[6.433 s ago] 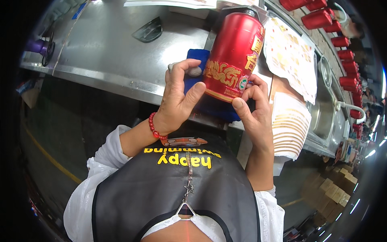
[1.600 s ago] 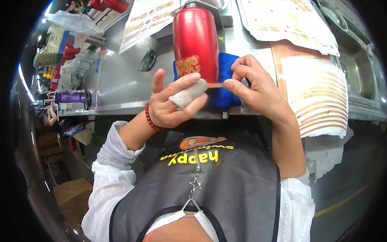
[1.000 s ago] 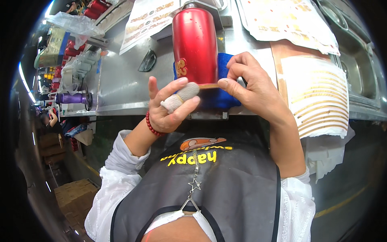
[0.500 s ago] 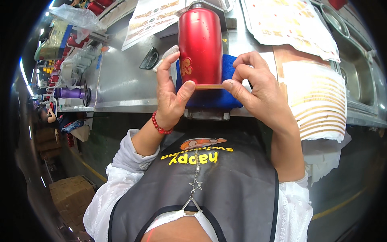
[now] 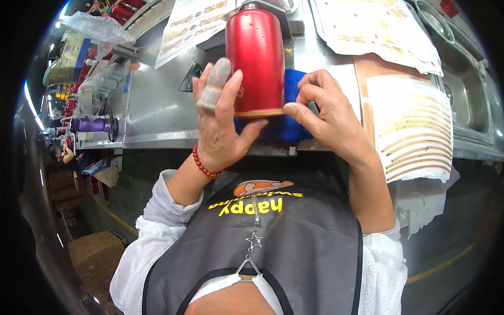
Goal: The person applies gold decorative labels to red cylindrical containers. They peel labels from sheets, position them on the container, and smooth them with a green tool. The person handles multiple containers one at a time, rotating each to align and press the label.
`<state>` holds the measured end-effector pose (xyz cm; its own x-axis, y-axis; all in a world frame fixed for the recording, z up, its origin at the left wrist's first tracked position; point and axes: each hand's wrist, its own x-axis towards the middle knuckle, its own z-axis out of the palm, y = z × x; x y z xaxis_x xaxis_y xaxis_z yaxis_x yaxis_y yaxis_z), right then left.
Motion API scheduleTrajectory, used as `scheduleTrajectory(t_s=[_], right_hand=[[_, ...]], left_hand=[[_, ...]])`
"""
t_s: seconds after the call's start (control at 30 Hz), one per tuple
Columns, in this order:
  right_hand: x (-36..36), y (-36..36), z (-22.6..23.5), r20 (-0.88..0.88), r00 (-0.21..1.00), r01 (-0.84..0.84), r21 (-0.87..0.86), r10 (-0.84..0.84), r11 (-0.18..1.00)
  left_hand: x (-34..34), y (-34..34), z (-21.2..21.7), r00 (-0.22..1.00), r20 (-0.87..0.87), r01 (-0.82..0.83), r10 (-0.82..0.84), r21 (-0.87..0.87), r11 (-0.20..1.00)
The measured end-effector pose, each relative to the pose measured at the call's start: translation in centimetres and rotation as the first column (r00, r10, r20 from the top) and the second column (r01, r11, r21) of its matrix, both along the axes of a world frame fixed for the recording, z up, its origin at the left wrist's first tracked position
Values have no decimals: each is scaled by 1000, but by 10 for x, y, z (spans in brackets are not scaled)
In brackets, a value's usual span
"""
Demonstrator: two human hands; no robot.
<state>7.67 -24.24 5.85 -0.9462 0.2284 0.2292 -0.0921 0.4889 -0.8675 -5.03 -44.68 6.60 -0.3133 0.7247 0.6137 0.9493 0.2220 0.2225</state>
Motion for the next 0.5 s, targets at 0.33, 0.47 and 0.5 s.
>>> scheduleTrajectory(t_s=[0.33,0.47,0.5], right_hand=[[-5,-7,5,-3,1000,-23,-34,23,999],[-7,-6,1,-16,999,-30,-33,29,999],[-7,-7,1,-7,1000,-29,-44,29,999]], left_hand=[[-11,-9,-20,995,94,-27,29,-21,999],[-5,-2,-3,994,79,-70,73,-42,997],[-5,0,-4,996,55,-69,72,-57,996]])
